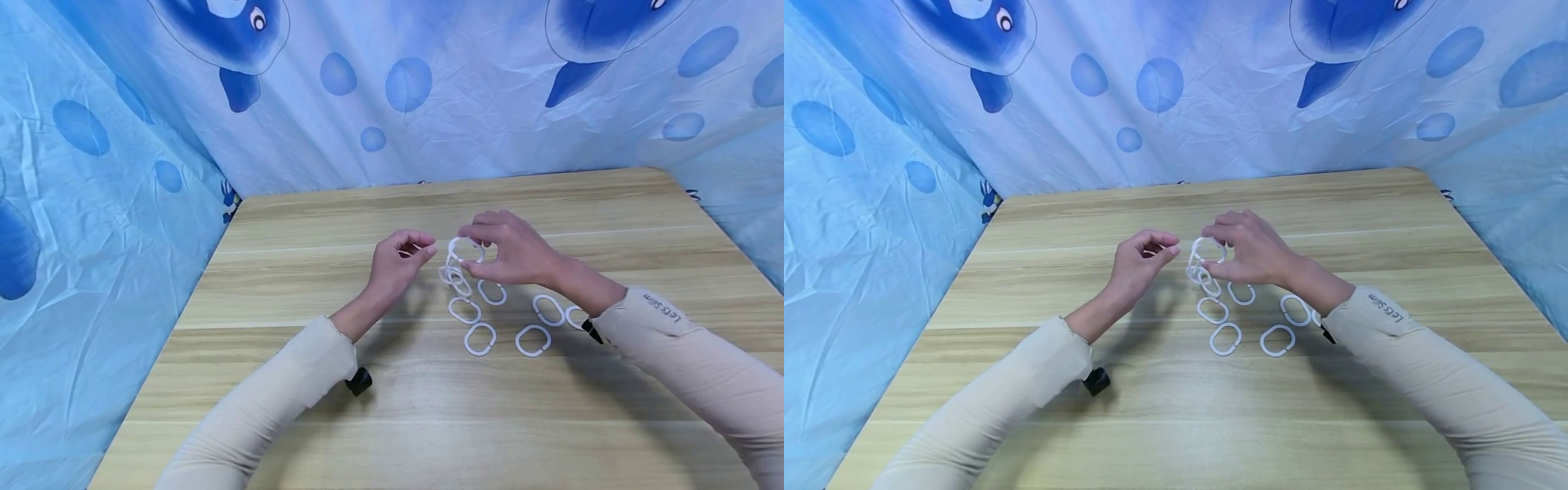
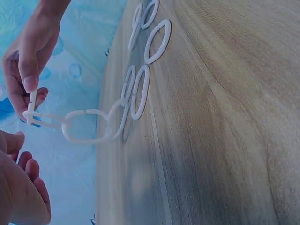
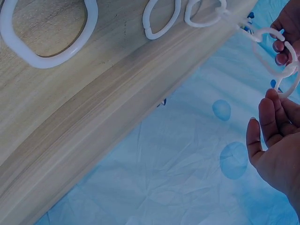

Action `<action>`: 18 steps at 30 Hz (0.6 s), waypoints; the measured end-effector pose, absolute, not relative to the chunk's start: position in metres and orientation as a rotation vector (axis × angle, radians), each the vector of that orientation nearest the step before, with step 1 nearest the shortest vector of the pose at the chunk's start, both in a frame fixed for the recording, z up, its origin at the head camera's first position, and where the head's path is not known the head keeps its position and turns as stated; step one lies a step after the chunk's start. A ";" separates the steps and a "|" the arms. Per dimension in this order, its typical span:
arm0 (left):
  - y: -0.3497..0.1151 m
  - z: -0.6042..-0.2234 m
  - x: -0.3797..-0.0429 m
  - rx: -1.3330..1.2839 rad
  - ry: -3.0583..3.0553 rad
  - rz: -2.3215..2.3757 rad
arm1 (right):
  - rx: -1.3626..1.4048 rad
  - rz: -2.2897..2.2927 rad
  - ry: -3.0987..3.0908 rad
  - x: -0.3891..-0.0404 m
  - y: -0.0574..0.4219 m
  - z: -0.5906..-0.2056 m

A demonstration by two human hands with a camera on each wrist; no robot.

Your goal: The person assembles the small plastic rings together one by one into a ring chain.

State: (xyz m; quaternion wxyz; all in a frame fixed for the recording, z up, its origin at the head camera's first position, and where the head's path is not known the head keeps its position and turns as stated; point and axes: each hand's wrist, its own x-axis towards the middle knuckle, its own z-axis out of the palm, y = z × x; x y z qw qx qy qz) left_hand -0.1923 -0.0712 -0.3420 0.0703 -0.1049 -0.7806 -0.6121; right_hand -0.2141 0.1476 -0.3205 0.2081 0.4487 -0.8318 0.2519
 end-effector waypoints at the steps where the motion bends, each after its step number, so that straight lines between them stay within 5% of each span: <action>1: -0.071 -0.342 -0.192 -0.335 -2.344 -1.842 | 1.250 0.701 -2.317 -0.214 0.148 -0.320; 18: -0.066 -0.342 -0.186 -0.768 -2.388 -1.496 | 1.295 0.803 -2.380 -0.210 0.146 -0.321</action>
